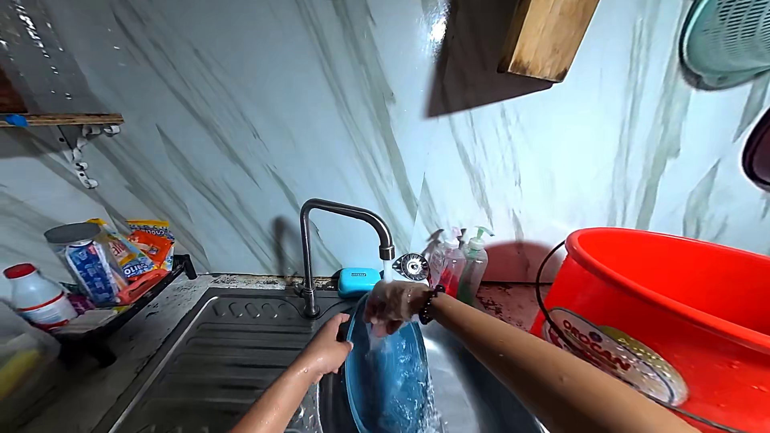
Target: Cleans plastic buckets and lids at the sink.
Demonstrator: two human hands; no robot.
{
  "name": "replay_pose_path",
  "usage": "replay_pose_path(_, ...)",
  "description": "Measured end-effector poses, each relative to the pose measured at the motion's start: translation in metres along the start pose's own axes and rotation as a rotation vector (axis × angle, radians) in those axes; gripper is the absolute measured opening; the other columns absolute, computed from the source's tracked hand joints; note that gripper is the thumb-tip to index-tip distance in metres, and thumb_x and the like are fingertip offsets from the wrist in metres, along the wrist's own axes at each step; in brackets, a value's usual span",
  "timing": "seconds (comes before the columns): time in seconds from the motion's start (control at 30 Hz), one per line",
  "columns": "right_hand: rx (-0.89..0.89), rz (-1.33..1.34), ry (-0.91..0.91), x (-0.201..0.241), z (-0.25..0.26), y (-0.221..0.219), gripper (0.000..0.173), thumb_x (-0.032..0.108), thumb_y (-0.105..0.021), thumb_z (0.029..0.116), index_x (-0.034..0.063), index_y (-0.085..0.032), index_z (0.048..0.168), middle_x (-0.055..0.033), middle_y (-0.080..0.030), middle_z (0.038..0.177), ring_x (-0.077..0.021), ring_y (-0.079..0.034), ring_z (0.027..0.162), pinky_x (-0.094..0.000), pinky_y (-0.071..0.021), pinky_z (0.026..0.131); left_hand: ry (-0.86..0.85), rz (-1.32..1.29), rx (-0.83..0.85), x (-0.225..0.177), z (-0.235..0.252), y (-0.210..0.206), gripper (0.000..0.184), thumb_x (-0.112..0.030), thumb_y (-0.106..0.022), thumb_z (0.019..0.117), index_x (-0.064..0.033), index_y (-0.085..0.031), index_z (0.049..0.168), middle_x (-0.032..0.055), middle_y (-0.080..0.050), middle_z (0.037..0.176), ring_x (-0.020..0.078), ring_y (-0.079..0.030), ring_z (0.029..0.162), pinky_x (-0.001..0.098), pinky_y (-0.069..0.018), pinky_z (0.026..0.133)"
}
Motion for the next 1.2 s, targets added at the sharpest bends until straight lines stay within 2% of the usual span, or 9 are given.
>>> replay_pose_path(0.07,-0.099,0.065,0.086,0.004,-0.009,0.014,0.023,0.009,-0.053,0.1064,-0.0079,-0.065,0.118,-0.0158,-0.069,0.097,-0.0148,-0.065,0.08,-0.0309,-0.0534,0.079,-0.066,0.158,0.024,-0.022,0.005,-0.003,0.057,0.0,-0.05,0.1016,-0.0091,-0.033,0.155,0.0227,-0.044,0.151,0.0342,-0.057,0.123,0.0481,-0.0531,0.089)
replay_pose_path(0.17,-0.317,0.007,0.05,-0.014,-0.023,0.037,0.023,0.017,-0.066,0.101,-0.0056,-0.069,0.099,-0.0143,-0.068,0.08,-0.02,-0.064,0.068,-0.0382,-0.0542,0.071,-0.205,0.343,0.034,-0.061,0.012,-0.014,0.05,0.005,-0.049,0.0994,-0.0009,-0.043,0.149,0.023,-0.044,0.153,0.0337,-0.045,0.141,0.0485,-0.0394,0.114)
replay_pose_path(0.33,-0.464,-0.153,-0.075,-0.044,-0.066,0.058,0.03,0.018,-0.073,0.0964,-0.0059,-0.069,0.114,-0.025,-0.069,0.105,-0.0397,-0.066,0.101,-0.0576,-0.0506,0.093,-0.347,0.604,0.03,-0.116,0.013,-0.039,0.043,0.006,-0.05,0.0994,0.0021,-0.051,0.142,0.025,-0.055,0.14,0.0373,-0.053,0.132,0.0519,-0.0411,0.111)
replay_pose_path(0.47,-0.463,-0.324,-0.295,-0.072,-0.091,0.061,0.029,0.028,-0.066,0.1014,0.001,-0.072,0.111,-0.0217,-0.07,0.111,-0.0406,-0.067,0.108,-0.0607,-0.0515,0.091,-0.499,0.699,0.077,-0.135,0.011,-0.059,0.049,0.014,-0.051,0.0952,-0.0007,-0.054,0.142,0.0207,-0.057,0.141,0.0347,-0.054,0.133,0.0499,-0.0402,0.112)
replay_pose_path(0.7,-0.554,-0.295,-0.208,-0.047,-0.07,0.039,0.025,0.017,-0.056,0.1058,-0.0012,-0.068,0.119,-0.0249,-0.067,0.12,-0.0448,-0.066,0.11,-0.0629,-0.0526,0.091,-0.336,0.426,0.045,-0.088,0.026,-0.036,0.042,0.002,-0.048,0.1034,0.0017,-0.049,0.145,0.0234,-0.052,0.146,0.0339,-0.051,0.135,0.0475,-0.0407,0.113)
replay_pose_path(0.8,-0.563,-0.031,-0.019,-0.024,-0.036,0.028,0.017,0.008,-0.062,0.1006,-0.0057,-0.071,0.106,-0.0248,-0.07,0.104,-0.0398,-0.068,0.099,-0.0581,-0.0526,0.09,-0.181,0.191,0.001,-0.035,0.033,-0.018,0.045,0.001,-0.048,0.1034,-0.0015,-0.045,0.148,0.0215,-0.054,0.145,0.0309,-0.054,0.132,0.047,-0.044,0.109)
replay_pose_path(0.93,-0.054,0.192,0.101,0.012,-0.003,-0.013,0.023,0.004,-0.047,0.1074,-0.0068,-0.061,0.121,-0.0143,-0.067,0.104,-0.0149,-0.065,0.088,-0.032,-0.054,0.085,-0.088,0.111,-0.078,0.002,0.019,0.011,0.047,0.002,-0.046,0.1032,-0.0005,-0.042,0.15,0.024,-0.056,0.139,0.0326,-0.057,0.125,0.0466,-0.0469,0.102)
replay_pose_path(1.07,-0.138,-0.213,-0.014,0.014,0.001,0.001,0.028,0.002,-0.047,0.1066,-0.0117,-0.061,0.127,-0.0291,-0.063,0.127,-0.0386,-0.06,0.121,-0.0497,-0.0429,0.108,-0.057,0.163,-0.189,-0.001,0.001,0.044,0.047,0.004,-0.044,0.1027,-0.0003,-0.043,0.15,0.0237,-0.056,0.141,0.0324,-0.057,0.128,0.0465,-0.0461,0.107)
replay_pose_path(1.2,-0.402,-0.128,-0.085,-0.015,-0.004,0.022,0.028,0.013,-0.06,0.1028,-0.0063,-0.065,0.123,-0.0279,-0.067,0.118,-0.0423,-0.065,0.111,-0.0576,-0.0495,0.098,-0.107,0.299,-0.237,-0.036,-0.018,0.053,0.046,0.003,-0.046,0.1032,-0.0001,-0.044,0.149,0.0225,-0.054,0.144,0.0335,-0.055,0.131,0.0482,-0.0445,0.109)
Point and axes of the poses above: each hand's wrist, its own z-axis towards the middle knuckle, its own y-axis out of the back of the hand, x = y × z, the point moved 9 cm from there along z, towards the middle knuckle
